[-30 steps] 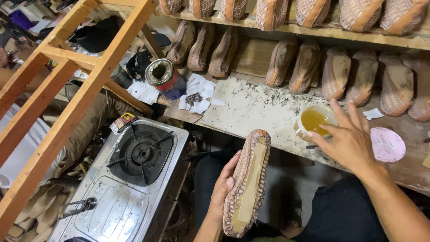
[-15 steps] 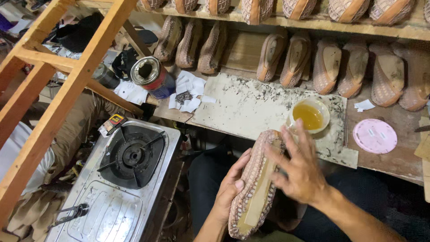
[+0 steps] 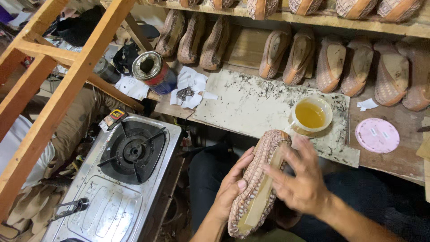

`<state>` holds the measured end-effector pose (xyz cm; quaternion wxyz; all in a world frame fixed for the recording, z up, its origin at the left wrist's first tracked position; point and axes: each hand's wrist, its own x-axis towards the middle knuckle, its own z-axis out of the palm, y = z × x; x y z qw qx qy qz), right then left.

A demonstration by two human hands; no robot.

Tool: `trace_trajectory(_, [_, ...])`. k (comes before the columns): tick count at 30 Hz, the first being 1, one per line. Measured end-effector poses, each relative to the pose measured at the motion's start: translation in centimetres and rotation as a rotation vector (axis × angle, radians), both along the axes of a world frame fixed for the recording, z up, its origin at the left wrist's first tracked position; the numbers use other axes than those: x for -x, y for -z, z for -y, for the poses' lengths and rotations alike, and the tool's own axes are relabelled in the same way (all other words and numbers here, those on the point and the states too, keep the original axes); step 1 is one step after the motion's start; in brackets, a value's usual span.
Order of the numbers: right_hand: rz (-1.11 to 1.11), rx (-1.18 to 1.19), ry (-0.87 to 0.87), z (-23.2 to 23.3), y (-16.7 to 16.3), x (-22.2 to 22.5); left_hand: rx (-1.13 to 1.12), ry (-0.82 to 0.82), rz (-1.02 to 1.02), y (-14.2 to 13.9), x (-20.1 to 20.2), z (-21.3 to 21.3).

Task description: The person applies a liquid adhesive to the sole of a shoe using their fingers. They repeatedly dip their fingers into a container of glue and spread it along the sole's edge, then place the shoe on a shelf and pick up another one to repeat the process.

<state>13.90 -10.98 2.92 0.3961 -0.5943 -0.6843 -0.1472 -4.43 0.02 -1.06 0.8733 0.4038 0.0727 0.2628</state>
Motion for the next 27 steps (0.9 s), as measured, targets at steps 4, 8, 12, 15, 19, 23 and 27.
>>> trace_trajectory(4, [0.029, 0.047, 0.098, 0.1, -1.0, -2.0, 0.017, 0.042, -0.013, -0.5, 0.2, -0.2])
trace_trajectory(8, [-0.021, 0.113, 0.178, 0.5, -0.5, -4.6, 0.165, 0.041, -0.039, -1.0, 0.9, -0.5])
trace_trajectory(12, [0.014, 0.334, 0.449, -0.6, 0.2, -9.2, 0.218, 0.020, -0.054, -1.2, 1.9, -0.6])
trace_trajectory(15, [0.128, 0.418, 0.512, -1.4, 1.0, -11.9, 0.229, 0.040, -0.046, -1.6, 2.3, -0.2])
trace_trajectory(19, [0.077, 0.658, 0.588, -0.9, 2.2, -13.4, 0.162, -0.010, -0.050, -1.9, 2.5, -0.4])
trace_trajectory(23, [-0.131, 0.331, 0.464, 0.1, 2.4, -12.6, 0.162, -0.027, -0.092, -1.6, 2.4, -0.6])
trace_trajectory(27, [-0.380, 0.256, 0.263, 1.0, 0.5, -8.8, 0.150, -0.002, -0.030, -0.9, 0.9, -0.5])
